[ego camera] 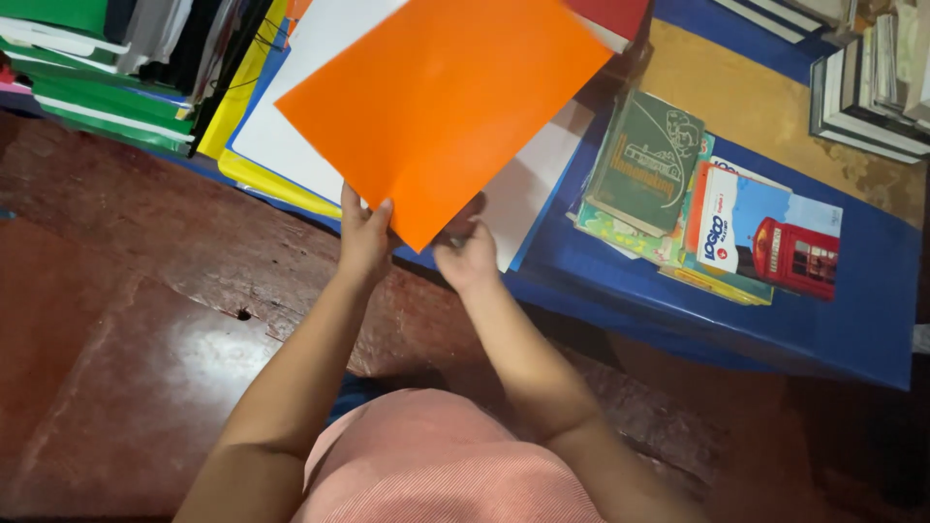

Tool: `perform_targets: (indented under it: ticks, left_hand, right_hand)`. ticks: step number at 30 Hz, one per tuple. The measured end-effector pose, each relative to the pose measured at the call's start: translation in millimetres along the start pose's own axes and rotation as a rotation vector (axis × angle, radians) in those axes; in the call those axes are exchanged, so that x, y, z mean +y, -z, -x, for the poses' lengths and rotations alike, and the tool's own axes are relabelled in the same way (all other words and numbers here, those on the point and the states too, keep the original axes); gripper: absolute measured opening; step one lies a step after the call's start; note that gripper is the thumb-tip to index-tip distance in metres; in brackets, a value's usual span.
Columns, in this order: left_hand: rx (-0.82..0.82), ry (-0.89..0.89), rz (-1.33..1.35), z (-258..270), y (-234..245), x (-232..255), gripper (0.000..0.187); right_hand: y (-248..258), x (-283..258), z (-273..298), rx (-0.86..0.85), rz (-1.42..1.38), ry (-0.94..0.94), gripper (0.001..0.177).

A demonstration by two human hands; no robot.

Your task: Cleaning dust off several plastic folders using a cloth.

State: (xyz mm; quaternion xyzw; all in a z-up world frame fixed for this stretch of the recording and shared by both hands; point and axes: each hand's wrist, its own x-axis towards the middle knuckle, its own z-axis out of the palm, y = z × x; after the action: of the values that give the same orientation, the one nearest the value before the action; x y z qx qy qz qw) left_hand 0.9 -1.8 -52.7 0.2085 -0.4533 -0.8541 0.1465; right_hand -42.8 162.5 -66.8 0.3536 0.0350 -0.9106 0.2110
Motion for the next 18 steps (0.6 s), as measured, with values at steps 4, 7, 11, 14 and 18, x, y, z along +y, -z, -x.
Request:
perform_targets:
  ticks: [4, 7, 11, 14, 18]
  left_hand:
    - [-0.011, 0.010, -0.028, 13.2, 31.1, -8.3, 0.070]
    - [-0.024, 0.022, -0.067, 22.4, 49.3, -8.1, 0.070]
    - [-0.017, 0.043, -0.046, 33.6, 46.8, 4.7, 0.074]
    - [-0.006, 0.119, -0.009, 41.7, 33.0, 23.0, 0.073]
    - [0.042, 0.217, 0.178, 47.6, 4.4, 39.2, 0.071]
  right_hand:
    - [-58.8, -35.1, 54.7, -0.153, 0.180, 0.097, 0.006]
    - [-75.3, -83.6, 34.4, -0.516, 0.262, 0.127, 0.033]
    - [-113.4, -124.1, 3.5, -0.329, 0.186, 0.262, 0.009]
    - [-100.0, -164.4, -74.7, -0.498, 0.300, 0.133, 0.013]
    - [-110.9, -132.4, -106.7, -0.566, 0.304, 0.007, 0.036]
